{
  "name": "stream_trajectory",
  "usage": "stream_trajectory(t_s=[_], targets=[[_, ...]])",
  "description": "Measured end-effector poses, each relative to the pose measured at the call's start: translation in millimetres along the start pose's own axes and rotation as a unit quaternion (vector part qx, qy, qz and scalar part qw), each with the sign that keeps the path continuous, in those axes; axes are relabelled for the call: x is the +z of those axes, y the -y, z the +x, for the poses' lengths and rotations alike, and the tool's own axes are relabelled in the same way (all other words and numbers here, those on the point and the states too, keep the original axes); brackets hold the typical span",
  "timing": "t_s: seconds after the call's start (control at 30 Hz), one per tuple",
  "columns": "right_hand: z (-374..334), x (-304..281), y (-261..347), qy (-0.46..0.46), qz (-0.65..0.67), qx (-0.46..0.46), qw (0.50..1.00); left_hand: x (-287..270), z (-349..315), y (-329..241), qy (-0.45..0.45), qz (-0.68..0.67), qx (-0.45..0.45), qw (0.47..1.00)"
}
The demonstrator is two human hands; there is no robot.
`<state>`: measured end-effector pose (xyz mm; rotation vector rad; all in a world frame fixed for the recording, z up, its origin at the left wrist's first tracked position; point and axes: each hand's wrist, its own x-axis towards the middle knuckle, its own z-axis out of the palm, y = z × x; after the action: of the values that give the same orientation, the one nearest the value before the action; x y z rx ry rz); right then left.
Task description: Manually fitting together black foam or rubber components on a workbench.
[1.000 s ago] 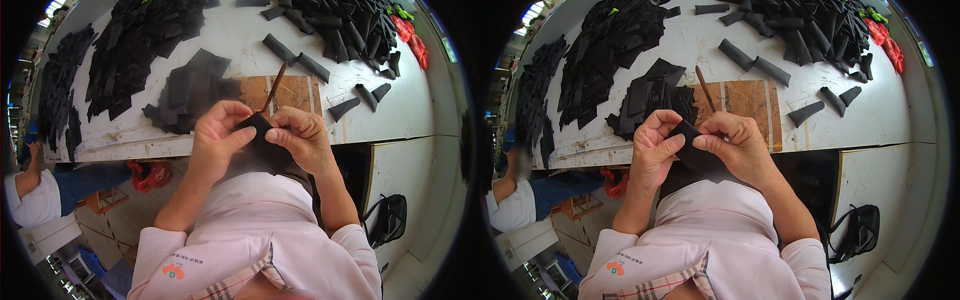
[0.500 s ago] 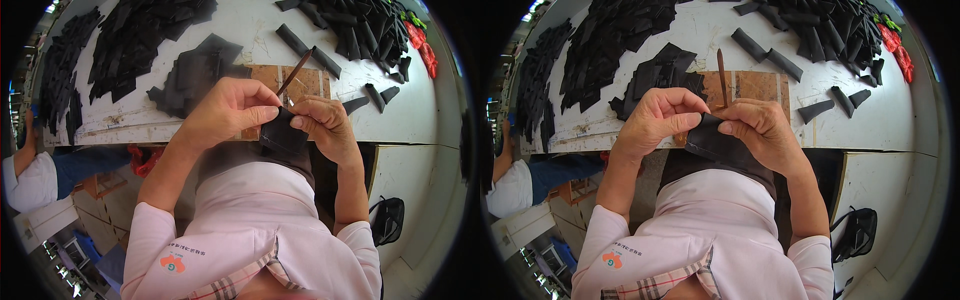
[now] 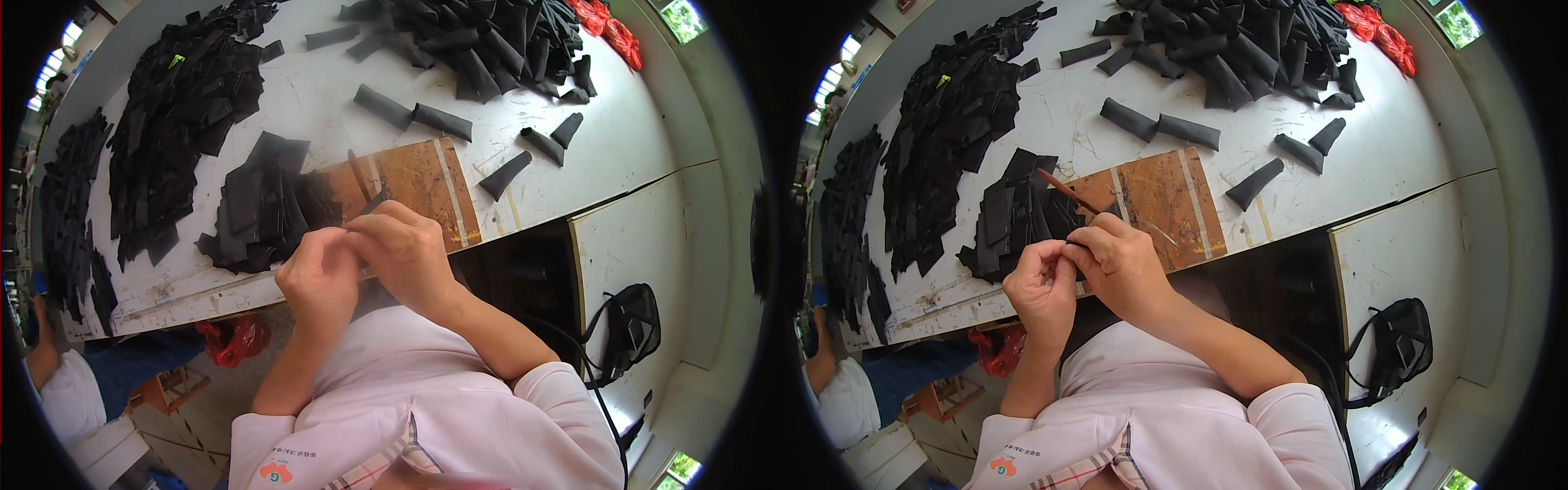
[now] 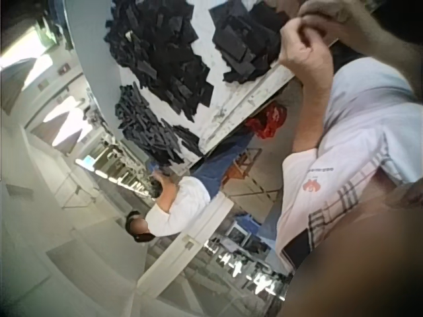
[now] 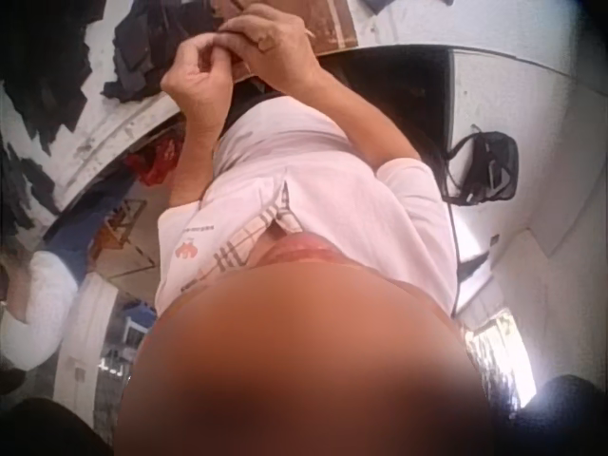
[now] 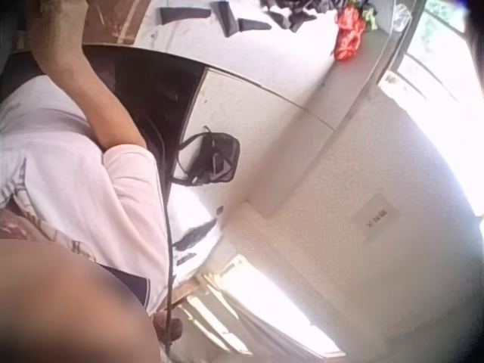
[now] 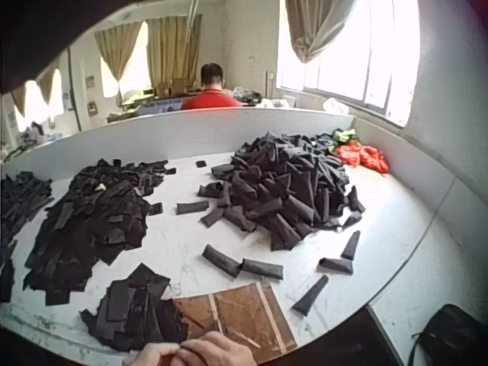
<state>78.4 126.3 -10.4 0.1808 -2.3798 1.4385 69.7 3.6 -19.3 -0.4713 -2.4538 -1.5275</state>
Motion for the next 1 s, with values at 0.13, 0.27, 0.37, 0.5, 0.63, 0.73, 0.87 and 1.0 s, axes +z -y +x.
stream_trajectory(t_s=[0.13, 0.27, 0.37, 0.5, 0.63, 0.73, 0.87, 1.0], targets=[[-2.1, 12.7, -9.1, -0.045, -0.095, -0.08, 0.991, 10.6, -1.7, 4.9, -0.121, 0.001, -0.007, 0.993], [0.5, 19.1, -25.0, -0.074, -0.085, -0.016, 0.994, 2.6, 10.9, 9.7, -0.086, -0.36, -0.25, 0.895], [-0.8, 8.6, -28.1, 0.007, 0.142, 0.132, 0.981, -12.7, 18.4, 5.6, 0.011, -0.503, -0.306, 0.808], [-1.5, 5.5, -23.3, 0.115, 0.51, 0.378, 0.764, -17.8, 12.5, 15.7, 0.09, -0.462, -0.316, 0.824], [-5.1, 13.9, -19.4, 0.12, 0.603, 0.402, 0.678, 5.7, 8.8, 13.3, -0.04, -0.219, -0.211, 0.952], [-2.3, 13.4, -18.3, 0.14, 0.516, 0.349, 0.77, 6.1, 2.9, 18.3, -0.102, -0.108, -0.128, 0.981], [-3.0, 8.0, -26.6, 0.125, 0.475, 0.382, 0.783, -7.6, 5.0, 16.3, -0.014, -0.401, -0.243, 0.883], [-6.4, -0.2, -16.8, 0.153, 0.565, 0.321, 0.744, -22.0, 3.1, 5.6, 0.084, -0.645, -0.298, 0.698]])
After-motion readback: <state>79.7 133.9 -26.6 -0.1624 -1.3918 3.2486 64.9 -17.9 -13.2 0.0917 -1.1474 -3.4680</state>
